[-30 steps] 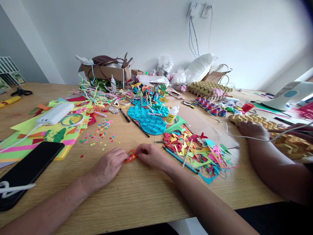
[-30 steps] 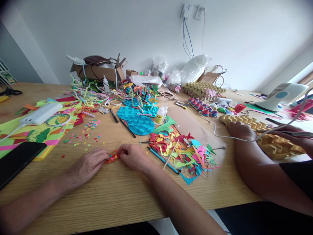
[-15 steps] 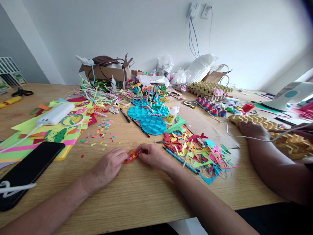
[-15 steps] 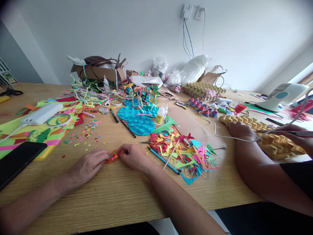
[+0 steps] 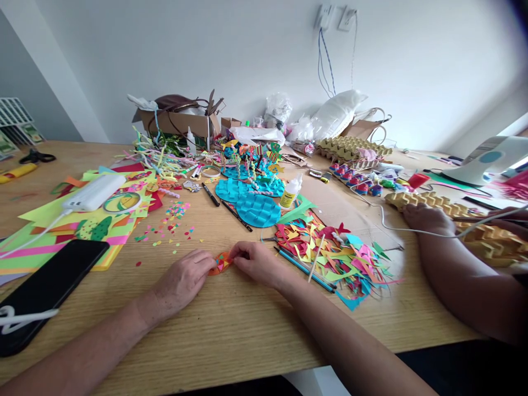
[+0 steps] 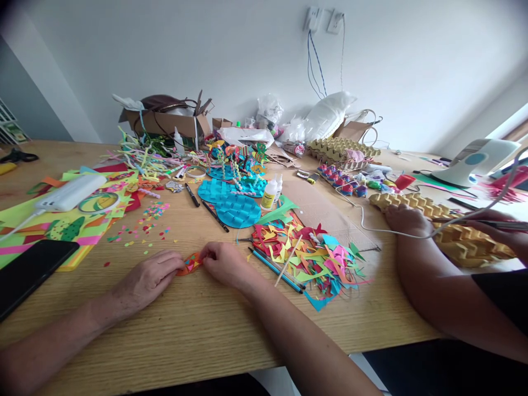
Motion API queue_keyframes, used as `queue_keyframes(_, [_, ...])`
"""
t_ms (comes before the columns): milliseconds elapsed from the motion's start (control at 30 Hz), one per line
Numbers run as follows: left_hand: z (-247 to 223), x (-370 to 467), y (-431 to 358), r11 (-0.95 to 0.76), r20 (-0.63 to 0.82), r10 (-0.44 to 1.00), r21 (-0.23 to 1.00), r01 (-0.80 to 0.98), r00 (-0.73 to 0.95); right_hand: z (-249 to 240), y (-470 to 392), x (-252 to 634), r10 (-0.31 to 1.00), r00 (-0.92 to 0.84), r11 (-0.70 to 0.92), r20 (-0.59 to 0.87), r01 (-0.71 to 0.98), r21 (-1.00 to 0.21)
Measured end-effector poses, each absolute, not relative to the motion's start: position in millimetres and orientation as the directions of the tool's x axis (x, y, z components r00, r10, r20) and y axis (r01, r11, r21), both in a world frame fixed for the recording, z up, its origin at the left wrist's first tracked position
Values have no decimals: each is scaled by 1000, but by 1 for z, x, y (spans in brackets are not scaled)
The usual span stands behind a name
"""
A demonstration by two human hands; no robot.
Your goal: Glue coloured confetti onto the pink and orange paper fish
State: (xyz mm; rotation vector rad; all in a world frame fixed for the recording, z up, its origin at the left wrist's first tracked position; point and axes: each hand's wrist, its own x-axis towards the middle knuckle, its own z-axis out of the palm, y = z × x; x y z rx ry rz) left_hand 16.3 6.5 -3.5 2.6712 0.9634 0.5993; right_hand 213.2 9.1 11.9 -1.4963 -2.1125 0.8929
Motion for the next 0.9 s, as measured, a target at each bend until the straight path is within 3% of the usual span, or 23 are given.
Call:
queue_keyframes(300, [-4,16,7,-731,290,674,390,559,679,3,15,217,957,-288,132,-44,562,-817])
queue_keyframes(500, [17,9,17,-538,186,806,628,563,562,10,13,216,976,-219,99,-23,529,-843])
queue_keyframes(567, [30,-2,28,-459,157,861,651,605,484,12,12,215,976,-218,104,-17,528,-843])
queue_keyframes(667, [50,-22,49,-395,109,907,553,734,406,13,12,215,975,-222,127,9,526,-841])
queue_keyframes(767, [64,-36,68,-395,51,916,301,868,399,12,12,216,973,-227,152,35,524,-838])
queue_keyframes(900, [62,-33,84,-398,-2,914,204,895,407,14,10,217,969,-234,195,74,552,-811])
